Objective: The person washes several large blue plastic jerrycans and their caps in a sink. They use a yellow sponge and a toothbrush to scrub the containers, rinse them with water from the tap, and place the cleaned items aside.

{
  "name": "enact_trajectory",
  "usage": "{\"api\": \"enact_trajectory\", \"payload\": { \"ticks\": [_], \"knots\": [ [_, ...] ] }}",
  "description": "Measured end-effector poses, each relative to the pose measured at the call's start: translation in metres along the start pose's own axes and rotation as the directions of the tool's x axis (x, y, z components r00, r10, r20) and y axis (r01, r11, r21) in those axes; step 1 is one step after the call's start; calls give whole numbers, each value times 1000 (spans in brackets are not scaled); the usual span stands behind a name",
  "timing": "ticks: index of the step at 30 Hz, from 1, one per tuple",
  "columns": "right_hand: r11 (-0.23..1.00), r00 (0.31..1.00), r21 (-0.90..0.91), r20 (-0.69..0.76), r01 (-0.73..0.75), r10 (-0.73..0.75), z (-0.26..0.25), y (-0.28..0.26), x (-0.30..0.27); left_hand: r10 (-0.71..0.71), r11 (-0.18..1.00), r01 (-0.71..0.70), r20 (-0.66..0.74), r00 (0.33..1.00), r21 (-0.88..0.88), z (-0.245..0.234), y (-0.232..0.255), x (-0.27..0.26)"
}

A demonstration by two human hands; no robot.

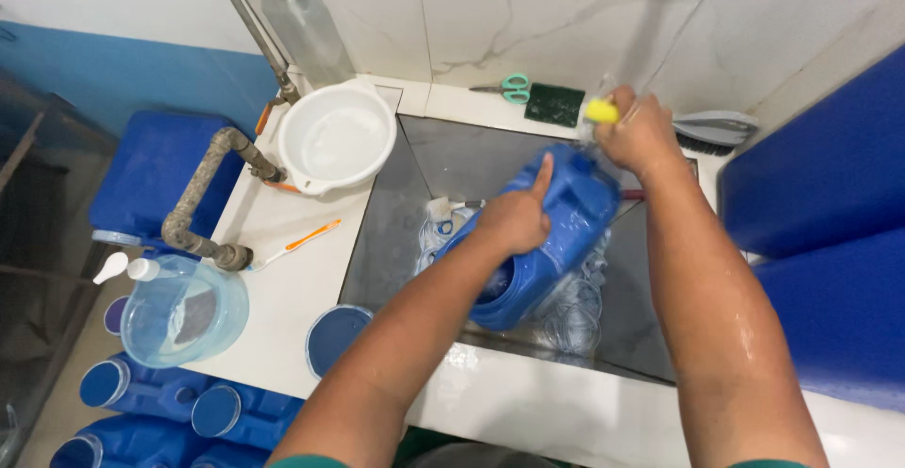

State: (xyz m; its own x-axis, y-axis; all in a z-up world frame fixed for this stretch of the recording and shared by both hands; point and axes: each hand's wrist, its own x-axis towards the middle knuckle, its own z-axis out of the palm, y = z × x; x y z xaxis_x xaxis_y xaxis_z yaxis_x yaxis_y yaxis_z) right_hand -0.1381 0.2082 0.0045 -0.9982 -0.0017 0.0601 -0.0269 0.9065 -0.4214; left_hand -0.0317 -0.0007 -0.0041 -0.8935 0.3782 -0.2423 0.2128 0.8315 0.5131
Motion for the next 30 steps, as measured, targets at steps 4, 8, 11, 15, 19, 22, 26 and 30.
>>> {"api": "enact_trajectory", "payload": {
  "ticks": [4, 8, 11, 15, 19, 22, 26, 30],
  "knots": [
    [955, 958, 141, -163, 260, -236, 36, 17, -34, -135, 855, -44, -305, 943, -517, 4, -10, -5],
    [916, 983, 370, -147, 157, -109, 84, 5, -77, -391, 511, 65, -164, 906, -857, -7, -25, -48],
    [806, 872, 387, -389, 447, -297, 92, -14, -100, -384, 236, -82, -170, 908, -968, -39, -48, -82],
    [808, 882, 374, -312, 455, -352, 83, -32, -107, -338, 76, -161, -177, 924, -984, -70, -68, -129],
    [882, 921, 350, -336, 315, -196, 81, -25, -73, -387, 60, -146, -158, 908, -987, -72, -66, -153],
    [815, 900, 388, -254, 429, -353, 72, -6, -36, -403, 88, -158, -180, 897, -984, -67, -62, -140],
    [955, 983, 230, -44, 185, -179, 38, 4, -7, -304, 285, -117, -205, 930, -951, -46, -48, -92],
    [989, 993, 96, -58, 109, -104, -20, -7, 1, 1, 807, -114, -192, 981, -580, -14, -7, -31]
  ]
}}
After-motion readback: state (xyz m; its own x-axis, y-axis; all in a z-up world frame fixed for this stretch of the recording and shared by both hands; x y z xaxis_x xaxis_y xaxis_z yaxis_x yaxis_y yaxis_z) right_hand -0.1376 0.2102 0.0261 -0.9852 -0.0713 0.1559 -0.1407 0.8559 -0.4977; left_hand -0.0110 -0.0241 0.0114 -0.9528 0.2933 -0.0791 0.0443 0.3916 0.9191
